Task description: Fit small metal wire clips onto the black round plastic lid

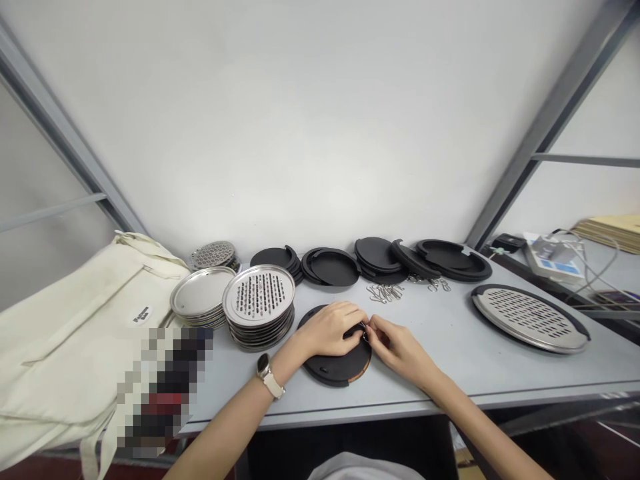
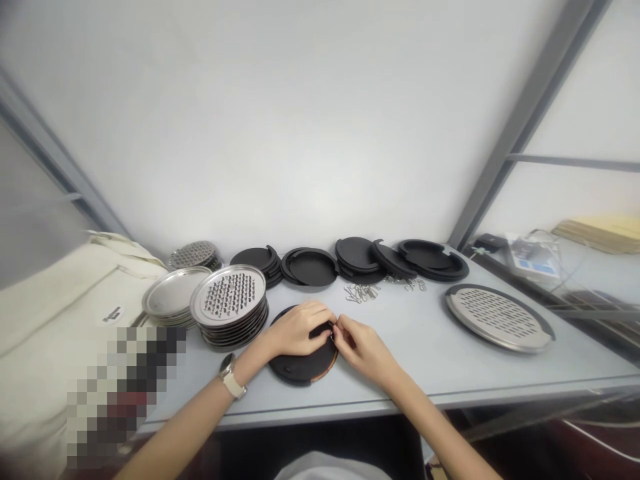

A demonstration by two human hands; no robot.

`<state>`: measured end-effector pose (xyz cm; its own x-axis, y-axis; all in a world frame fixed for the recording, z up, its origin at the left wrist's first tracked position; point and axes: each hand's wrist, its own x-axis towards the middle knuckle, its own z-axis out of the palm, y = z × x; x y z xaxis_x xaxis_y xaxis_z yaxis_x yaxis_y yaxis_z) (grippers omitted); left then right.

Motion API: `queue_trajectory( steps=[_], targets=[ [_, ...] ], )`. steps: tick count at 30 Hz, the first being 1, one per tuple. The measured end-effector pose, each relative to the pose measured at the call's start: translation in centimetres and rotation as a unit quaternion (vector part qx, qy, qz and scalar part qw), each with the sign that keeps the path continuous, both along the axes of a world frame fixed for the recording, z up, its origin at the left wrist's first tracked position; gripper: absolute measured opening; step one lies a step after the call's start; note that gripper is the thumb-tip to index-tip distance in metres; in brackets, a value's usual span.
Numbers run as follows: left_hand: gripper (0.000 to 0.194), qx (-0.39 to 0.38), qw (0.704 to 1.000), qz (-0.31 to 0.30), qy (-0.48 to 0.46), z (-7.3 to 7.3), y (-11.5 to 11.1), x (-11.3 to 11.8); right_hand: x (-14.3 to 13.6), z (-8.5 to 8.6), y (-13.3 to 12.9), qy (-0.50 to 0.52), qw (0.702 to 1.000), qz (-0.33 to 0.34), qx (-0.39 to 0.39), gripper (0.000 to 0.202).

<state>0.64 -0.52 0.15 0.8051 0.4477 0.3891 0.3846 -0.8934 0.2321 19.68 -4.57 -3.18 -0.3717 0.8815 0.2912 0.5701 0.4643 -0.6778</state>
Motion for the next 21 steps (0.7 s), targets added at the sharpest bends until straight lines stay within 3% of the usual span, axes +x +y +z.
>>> queue_trajectory(
  steps=[21],
  targets=[
    [0.014, -0.059, 0.998, -0.028, -0.024, 0.37, -0.17, -0.02, -0.02, 0.06, -0.16, -0.001, 0.999, -0.011, 0.037, 0.022]
  ],
)
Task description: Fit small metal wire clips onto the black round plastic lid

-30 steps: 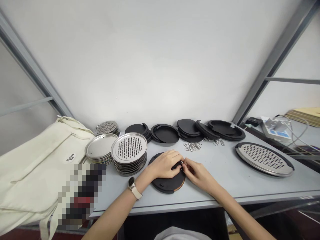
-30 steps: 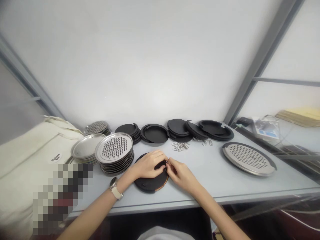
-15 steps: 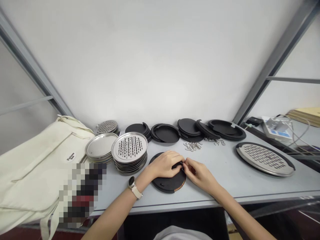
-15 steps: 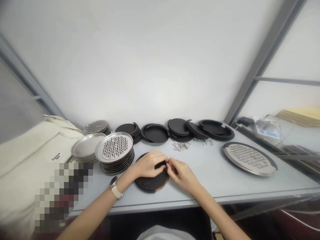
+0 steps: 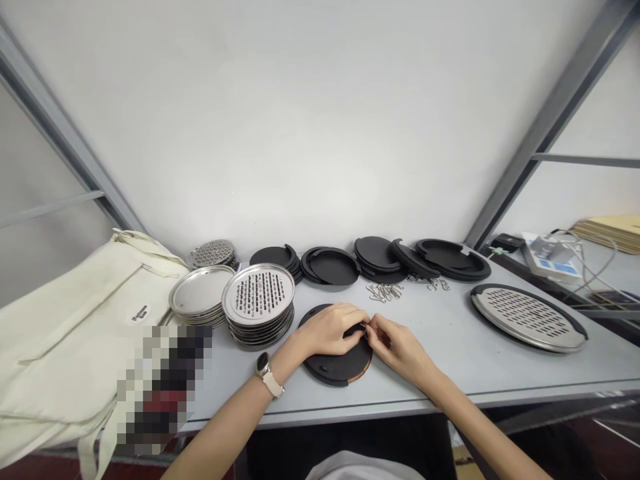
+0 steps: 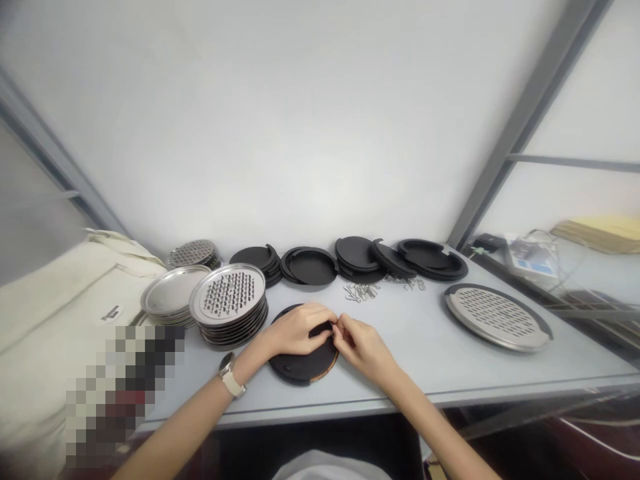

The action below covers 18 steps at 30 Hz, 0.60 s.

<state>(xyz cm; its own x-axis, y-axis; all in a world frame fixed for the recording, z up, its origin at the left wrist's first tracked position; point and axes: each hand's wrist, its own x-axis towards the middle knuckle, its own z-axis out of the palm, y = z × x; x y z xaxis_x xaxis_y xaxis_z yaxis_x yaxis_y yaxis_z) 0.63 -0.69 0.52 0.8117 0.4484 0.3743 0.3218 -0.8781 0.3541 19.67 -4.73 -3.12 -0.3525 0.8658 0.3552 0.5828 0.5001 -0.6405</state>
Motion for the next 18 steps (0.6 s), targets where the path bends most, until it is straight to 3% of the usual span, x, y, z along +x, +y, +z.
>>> queue_trajectory(
  steps=[5, 10, 18],
  targets=[
    [0.013, 0.006, 1.000, 0.003, 0.005, 0.07, -0.04, 0.02, -0.10, 0.39, -0.13, 0.018, 1.000, -0.006, 0.002, 0.022],
    [0.013, 0.013, 1.000, 0.010, 0.014, 0.06, 0.01, -0.04, -0.02, 0.23, 0.08, 0.007, 0.999, 0.015, -0.045, 0.023],
    [0.022, -0.004, 1.000, 0.019, 0.004, -0.20, -0.02, -0.13, 0.07, 0.18, 0.16, 0.007, 0.998, 0.022, -0.063, 0.021]
  ],
)
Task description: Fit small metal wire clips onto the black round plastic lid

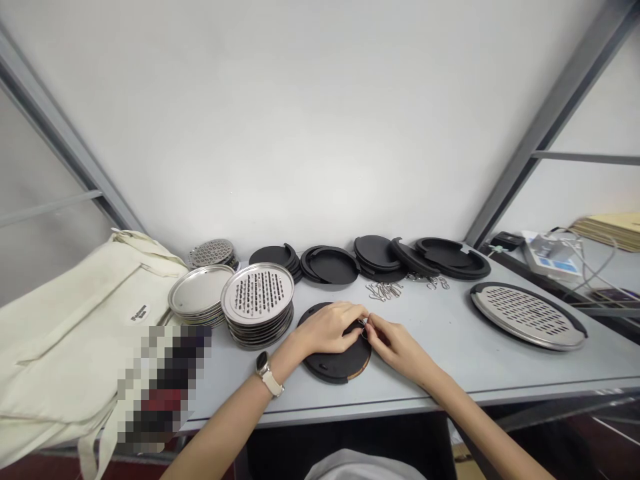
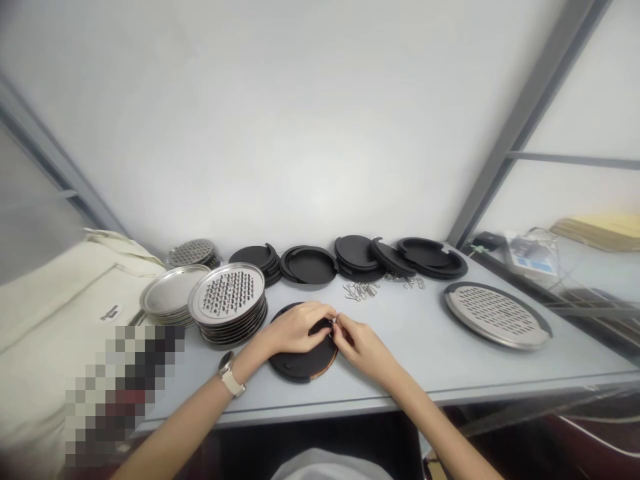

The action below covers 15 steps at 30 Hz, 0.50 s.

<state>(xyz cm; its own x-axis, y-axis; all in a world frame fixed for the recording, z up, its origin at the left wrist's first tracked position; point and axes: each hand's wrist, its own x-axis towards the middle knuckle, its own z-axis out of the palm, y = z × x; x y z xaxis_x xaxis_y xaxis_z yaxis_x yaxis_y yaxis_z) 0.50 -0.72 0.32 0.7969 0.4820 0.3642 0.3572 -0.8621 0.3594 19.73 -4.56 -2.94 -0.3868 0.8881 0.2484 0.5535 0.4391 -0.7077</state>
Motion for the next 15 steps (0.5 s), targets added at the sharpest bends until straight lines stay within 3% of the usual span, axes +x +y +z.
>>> queue_trajectory(
  steps=[15],
  targets=[
    [0.017, -0.020, 1.000, -0.009, 0.003, 0.06, -0.06, -0.03, -0.12, 0.17, -0.13, -0.015, 1.000, 0.003, 0.017, 0.022]
  ],
)
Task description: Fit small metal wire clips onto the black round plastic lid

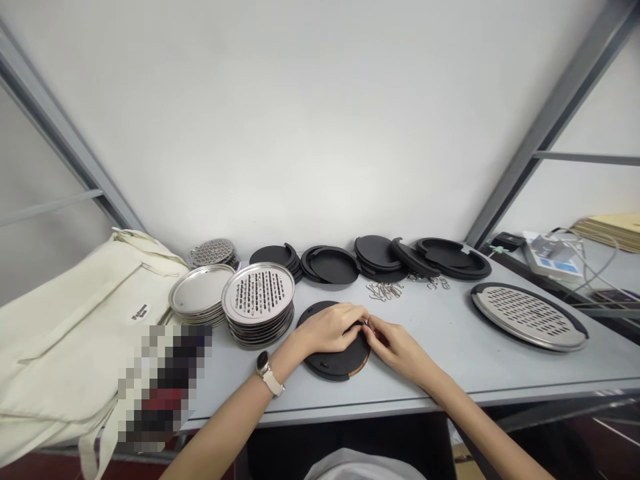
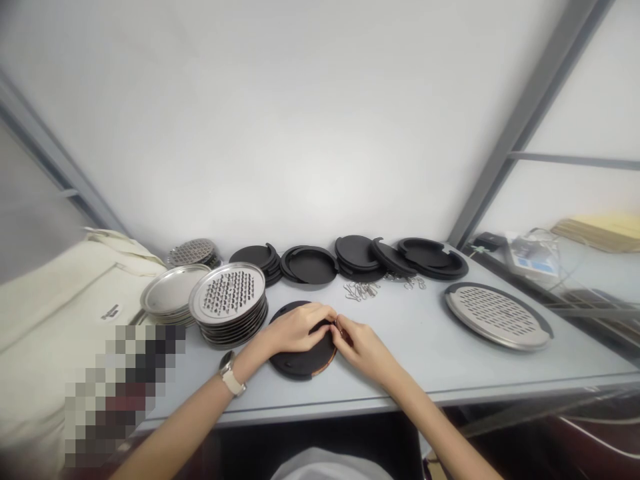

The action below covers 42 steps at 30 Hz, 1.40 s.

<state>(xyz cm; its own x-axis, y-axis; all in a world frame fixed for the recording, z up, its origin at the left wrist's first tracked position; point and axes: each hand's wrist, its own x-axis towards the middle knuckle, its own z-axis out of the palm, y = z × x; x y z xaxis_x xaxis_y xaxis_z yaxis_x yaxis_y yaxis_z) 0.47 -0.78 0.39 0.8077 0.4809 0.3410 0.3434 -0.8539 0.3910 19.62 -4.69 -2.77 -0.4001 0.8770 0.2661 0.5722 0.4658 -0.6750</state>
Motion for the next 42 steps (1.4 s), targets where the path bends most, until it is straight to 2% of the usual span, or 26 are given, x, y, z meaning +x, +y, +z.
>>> queue_trajectory(
  steps=[6, 16, 24, 29, 42],
  targets=[
    [0.018, 0.036, 0.999, 0.002, 0.001, 0.06, 0.08, 0.06, 0.16, -0.24, 0.23, -0.018, 1.000, -0.019, 0.018, 0.027],
    [0.020, 0.077, 0.997, 0.022, 0.020, 0.10, 0.06, 0.11, 0.01, 0.03, 0.28, 0.004, 1.000, -0.008, 0.016, 0.027],
    [0.027, 0.051, 0.999, 0.017, 0.006, -0.28, 0.13, 0.12, -0.03, -0.17, 0.07, -0.013, 0.999, -0.019, 0.033, 0.028],
    [0.029, 0.075, 0.997, 0.026, -0.001, -0.09, 0.04, 0.18, 0.06, -0.42, 0.23, -0.031, 0.998, -0.043, 0.037, 0.031],
    [0.024, 0.074, 0.997, 0.015, 0.015, 0.11, 0.08, 0.23, 0.16, -0.45, 0.55, -0.012, 1.000, -0.019, 0.018, 0.029]
  ],
)
